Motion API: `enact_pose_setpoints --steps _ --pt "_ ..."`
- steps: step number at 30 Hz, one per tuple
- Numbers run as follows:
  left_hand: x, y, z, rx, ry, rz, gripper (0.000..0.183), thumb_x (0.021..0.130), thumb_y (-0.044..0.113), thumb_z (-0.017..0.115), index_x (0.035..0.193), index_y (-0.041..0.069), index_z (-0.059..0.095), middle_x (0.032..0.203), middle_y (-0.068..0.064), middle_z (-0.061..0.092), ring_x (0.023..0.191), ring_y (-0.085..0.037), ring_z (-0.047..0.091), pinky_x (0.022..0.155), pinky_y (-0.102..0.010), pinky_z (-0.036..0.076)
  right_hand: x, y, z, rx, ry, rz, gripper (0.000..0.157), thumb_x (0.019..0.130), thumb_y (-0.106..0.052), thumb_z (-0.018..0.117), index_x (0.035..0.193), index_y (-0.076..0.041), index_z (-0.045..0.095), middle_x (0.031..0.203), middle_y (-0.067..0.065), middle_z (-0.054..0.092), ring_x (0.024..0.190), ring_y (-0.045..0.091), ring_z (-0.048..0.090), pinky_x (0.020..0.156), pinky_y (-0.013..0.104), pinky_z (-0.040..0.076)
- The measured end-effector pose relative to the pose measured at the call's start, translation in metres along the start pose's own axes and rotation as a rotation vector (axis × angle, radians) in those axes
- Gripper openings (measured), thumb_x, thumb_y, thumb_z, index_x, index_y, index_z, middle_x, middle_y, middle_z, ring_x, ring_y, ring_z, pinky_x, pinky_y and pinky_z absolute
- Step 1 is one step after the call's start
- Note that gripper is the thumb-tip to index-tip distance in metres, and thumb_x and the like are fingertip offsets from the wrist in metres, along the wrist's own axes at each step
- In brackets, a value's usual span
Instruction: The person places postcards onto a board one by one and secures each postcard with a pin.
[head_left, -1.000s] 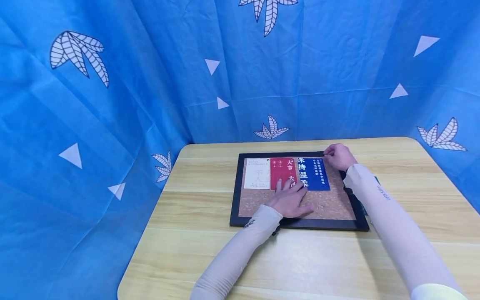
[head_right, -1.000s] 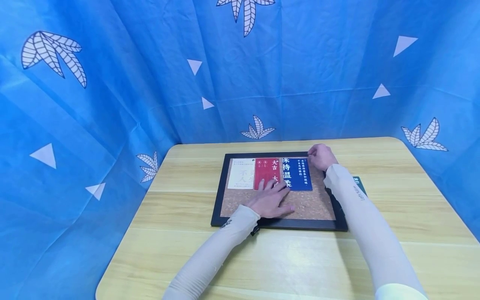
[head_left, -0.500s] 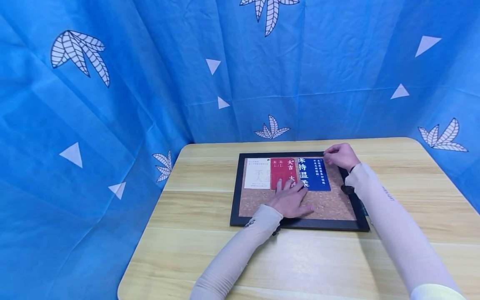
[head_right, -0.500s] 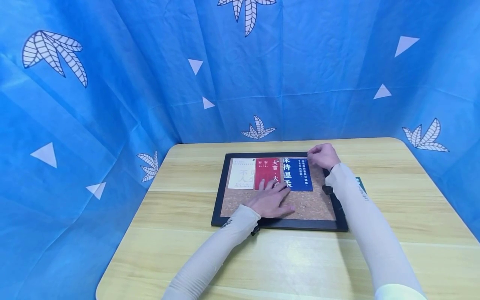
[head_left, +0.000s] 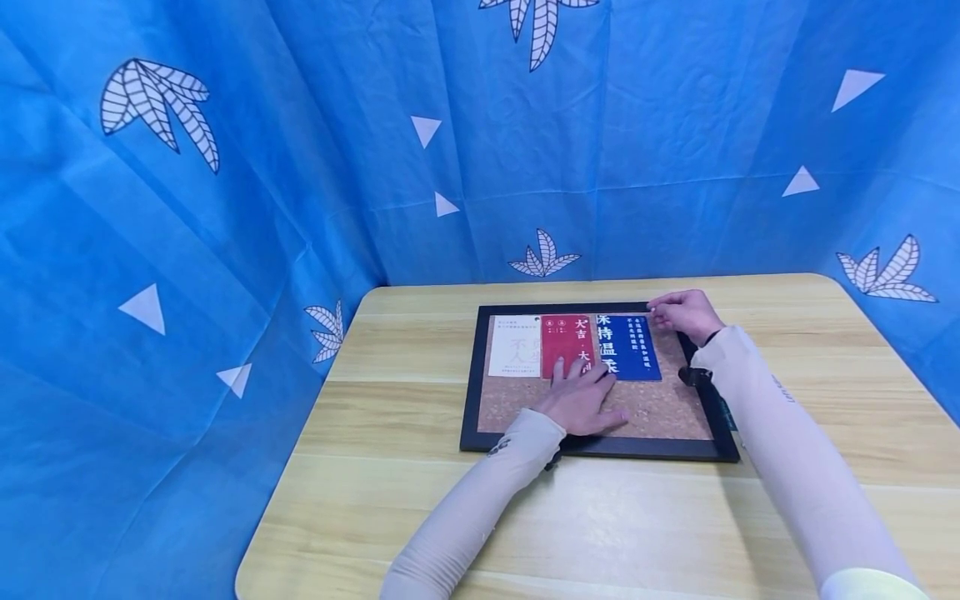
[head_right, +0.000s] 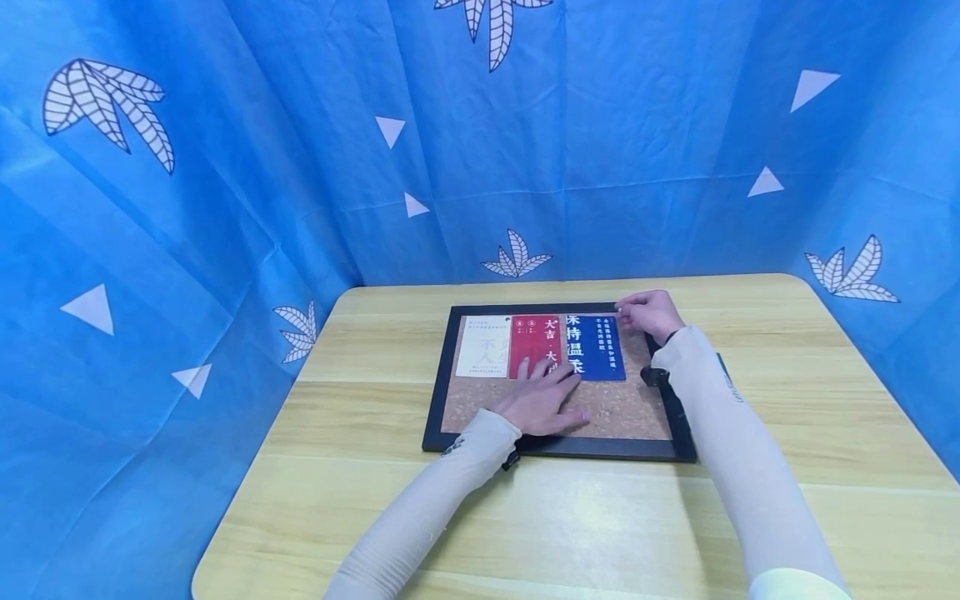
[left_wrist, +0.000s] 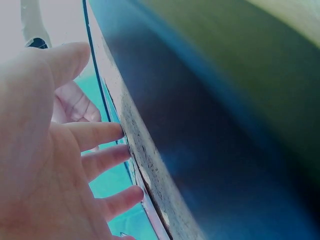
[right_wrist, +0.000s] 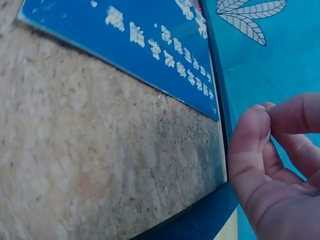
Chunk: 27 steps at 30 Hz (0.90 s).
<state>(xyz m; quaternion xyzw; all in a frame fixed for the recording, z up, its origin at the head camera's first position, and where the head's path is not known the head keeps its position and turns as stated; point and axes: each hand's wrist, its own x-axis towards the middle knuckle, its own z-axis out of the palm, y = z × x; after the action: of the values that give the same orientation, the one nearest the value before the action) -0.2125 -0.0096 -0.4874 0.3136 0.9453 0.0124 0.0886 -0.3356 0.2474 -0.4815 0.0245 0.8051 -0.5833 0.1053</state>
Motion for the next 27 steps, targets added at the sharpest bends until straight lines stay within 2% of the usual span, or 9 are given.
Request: enact_pose_setpoints --steps 8,11,13,16,18,20,23,27 --pt "0.003 0.000 0.002 0.020 0.000 -0.002 0.074 0.099 0.074 0.038 0.157 0.029 0.044 0.167 0.006 0.037 0.156 -0.030 0.030 0.126 -0.064 0.020 -0.004 0.000 -0.002 0.181 -0.080 0.071 0.042 0.107 -0.003 0.046 0.140 0.023 0.042 0.085 -0.004 0.075 0.080 0.003 0.071 0.083 0.022 0.061" --pt "0.002 0.000 0.002 0.021 0.006 -0.002 0.074 0.099 0.074 0.038 0.157 0.029 0.044 0.167 0.006 0.037 0.156 -0.030 0.030 0.126 -0.064 0.020 -0.002 0.001 -0.003 0.165 -0.073 0.064 0.043 0.107 -0.004 0.047 0.140 0.022 0.042 0.084 -0.005 0.075 0.079 0.002 0.070 0.082 0.022 0.061" --pt "0.001 0.000 0.001 0.016 0.008 -0.003 0.074 0.099 0.073 0.038 0.157 0.028 0.044 0.167 0.006 0.037 0.156 -0.030 0.029 0.126 -0.064 0.020 -0.001 0.002 -0.002 0.067 -0.037 0.035 0.042 0.106 -0.006 0.049 0.137 0.022 0.046 0.082 -0.003 0.075 0.075 0.002 0.069 0.076 0.021 0.061" --pt "0.001 0.000 0.001 0.011 0.001 -0.008 0.073 0.099 0.073 0.038 0.157 0.029 0.044 0.167 0.005 0.037 0.157 -0.030 0.029 0.126 -0.064 0.019 -0.001 0.002 0.000 -0.224 0.036 -0.053 0.037 0.102 -0.009 0.055 0.127 0.018 0.060 0.087 0.013 0.076 0.073 0.010 0.070 0.069 0.026 0.060" --pt "0.001 -0.001 0.001 0.005 -0.003 -0.012 0.073 0.099 0.073 0.038 0.157 0.029 0.044 0.167 0.006 0.038 0.157 -0.030 0.028 0.127 -0.064 0.019 -0.001 0.000 0.003 -0.419 0.058 -0.112 0.035 0.100 -0.011 0.057 0.123 0.014 0.066 0.100 0.025 0.075 0.081 0.021 0.071 0.075 0.034 0.059" --pt "0.001 -0.001 0.001 0.003 -0.007 -0.013 0.073 0.099 0.073 0.038 0.157 0.029 0.044 0.167 0.006 0.038 0.156 -0.029 0.029 0.127 -0.063 0.019 0.001 -0.001 0.008 -0.556 0.058 -0.172 0.032 0.099 -0.012 0.059 0.120 0.009 0.070 0.113 0.030 0.072 0.093 0.033 0.070 0.084 0.043 0.057" --pt "0.001 0.000 0.000 -0.002 -0.010 -0.010 0.073 0.100 0.073 0.037 0.158 0.029 0.043 0.167 0.006 0.037 0.157 -0.029 0.028 0.127 -0.063 0.019 0.005 -0.004 0.016 -0.632 0.024 -0.231 0.030 0.099 -0.012 0.060 0.118 0.008 0.071 0.112 0.029 0.072 0.102 0.039 0.066 0.091 0.053 0.052" --pt "0.000 0.000 0.000 -0.008 -0.016 -0.014 0.072 0.100 0.073 0.037 0.158 0.030 0.043 0.168 0.006 0.036 0.157 -0.030 0.028 0.128 -0.062 0.019 0.008 -0.007 0.026 -0.688 -0.023 -0.265 0.025 0.097 -0.010 0.064 0.113 0.007 0.074 0.099 0.023 0.073 0.091 0.034 0.065 0.084 0.049 0.052"
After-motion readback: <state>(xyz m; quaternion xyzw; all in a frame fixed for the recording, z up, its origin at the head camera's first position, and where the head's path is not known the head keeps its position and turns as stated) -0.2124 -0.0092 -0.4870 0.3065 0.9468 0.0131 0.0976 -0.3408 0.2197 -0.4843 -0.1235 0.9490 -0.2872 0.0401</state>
